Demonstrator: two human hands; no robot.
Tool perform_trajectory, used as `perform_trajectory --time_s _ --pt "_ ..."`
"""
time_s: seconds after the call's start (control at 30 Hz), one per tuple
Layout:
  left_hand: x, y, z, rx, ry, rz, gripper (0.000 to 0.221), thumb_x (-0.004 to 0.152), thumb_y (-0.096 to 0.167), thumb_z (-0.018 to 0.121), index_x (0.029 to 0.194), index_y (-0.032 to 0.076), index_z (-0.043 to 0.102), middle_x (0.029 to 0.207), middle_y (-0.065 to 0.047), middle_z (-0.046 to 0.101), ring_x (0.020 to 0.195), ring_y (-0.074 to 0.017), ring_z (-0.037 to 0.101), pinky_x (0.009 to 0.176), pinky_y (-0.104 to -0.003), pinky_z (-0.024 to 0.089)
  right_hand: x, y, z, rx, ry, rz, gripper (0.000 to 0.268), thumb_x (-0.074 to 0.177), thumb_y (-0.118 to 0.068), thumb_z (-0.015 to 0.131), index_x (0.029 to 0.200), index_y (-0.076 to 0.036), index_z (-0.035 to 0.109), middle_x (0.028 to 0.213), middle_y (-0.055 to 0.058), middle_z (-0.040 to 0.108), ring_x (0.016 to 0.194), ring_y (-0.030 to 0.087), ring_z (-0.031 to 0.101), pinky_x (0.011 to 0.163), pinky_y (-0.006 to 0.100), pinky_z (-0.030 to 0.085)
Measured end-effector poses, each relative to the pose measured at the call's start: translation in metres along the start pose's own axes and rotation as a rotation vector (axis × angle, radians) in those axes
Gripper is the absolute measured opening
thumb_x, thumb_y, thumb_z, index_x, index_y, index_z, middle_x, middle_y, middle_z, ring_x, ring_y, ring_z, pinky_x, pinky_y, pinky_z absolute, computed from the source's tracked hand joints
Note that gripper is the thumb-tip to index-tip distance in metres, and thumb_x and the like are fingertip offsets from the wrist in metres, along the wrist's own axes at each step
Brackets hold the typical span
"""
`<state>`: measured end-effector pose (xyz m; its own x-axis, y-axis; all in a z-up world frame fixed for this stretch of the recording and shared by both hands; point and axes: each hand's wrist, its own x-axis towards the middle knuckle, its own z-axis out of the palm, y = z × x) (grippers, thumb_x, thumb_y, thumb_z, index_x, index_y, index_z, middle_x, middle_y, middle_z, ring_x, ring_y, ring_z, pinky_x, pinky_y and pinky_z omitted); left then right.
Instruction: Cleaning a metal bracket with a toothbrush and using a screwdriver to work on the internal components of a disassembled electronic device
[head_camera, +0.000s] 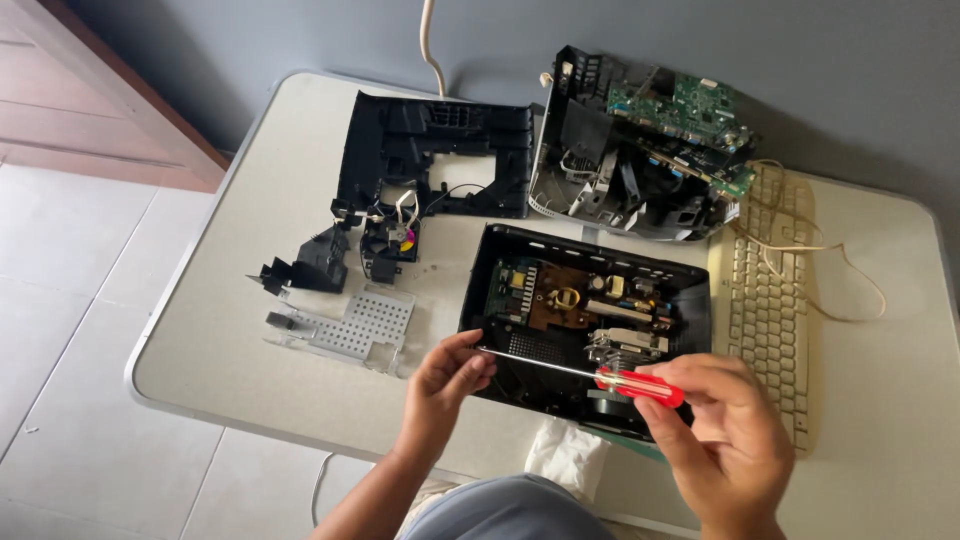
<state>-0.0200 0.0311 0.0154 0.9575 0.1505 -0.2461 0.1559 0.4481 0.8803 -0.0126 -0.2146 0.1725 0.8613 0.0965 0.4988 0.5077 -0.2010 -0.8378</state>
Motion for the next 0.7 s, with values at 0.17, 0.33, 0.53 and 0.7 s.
perform_trajectory --time_s 0.17,0.33,0.53,0.7 --pt "0.009 0.008 -0.027 -0.04 0.125 0.062 0.028 0.094 0.003 0.069 0.121 0.0 0.069 0.104 -0.015 0.077 0.094 -0.022 0.075 0.088 -0.034 0.063 0.008 0.006 0.025 0.048 -0.021 -0.013 0.025 0.088 0.005 0.07 0.111 0.002 0.059 0.105 0.019 0.064 0.097 0.027 0.074 0.091 0.035 0.069" --pt "0.022 0.018 -0.048 0.008 0.221 0.144 0.031 0.096 0.007 0.067 0.127 0.001 0.066 0.104 -0.013 0.075 0.094 -0.0201 0.072 0.089 -0.034 0.061 0.029 0.03 0.067 0.013 -0.115 -0.125 0.023 0.092 0.004 0.069 0.112 0.004 0.059 0.108 0.019 0.064 0.1 0.025 0.072 0.09 0.029 0.068" --pt "0.017 0.022 -0.062 0.12 0.4 0.114 0.027 0.103 0.009 0.061 0.128 0.0 0.067 0.102 -0.013 0.073 0.093 -0.0171 0.069 0.09 -0.035 0.06 0.038 0.112 0.126 0.004 -0.051 -0.039 0.024 0.087 -0.005 0.082 0.105 0.004 0.069 0.098 0.017 0.071 0.091 0.032 0.075 0.075 0.037 0.065" --pt "0.019 0.014 -0.081 0.319 0.435 0.103 0.027 0.099 0.011 0.067 0.126 0.007 0.07 0.106 -0.009 0.076 0.096 -0.0134 0.067 0.086 -0.028 0.056 0.044 0.145 0.143 -0.068 -0.112 0.007 0.023 0.089 -0.008 0.083 0.104 0.001 0.068 0.099 0.015 0.071 0.088 0.03 0.076 0.075 0.035 0.065"
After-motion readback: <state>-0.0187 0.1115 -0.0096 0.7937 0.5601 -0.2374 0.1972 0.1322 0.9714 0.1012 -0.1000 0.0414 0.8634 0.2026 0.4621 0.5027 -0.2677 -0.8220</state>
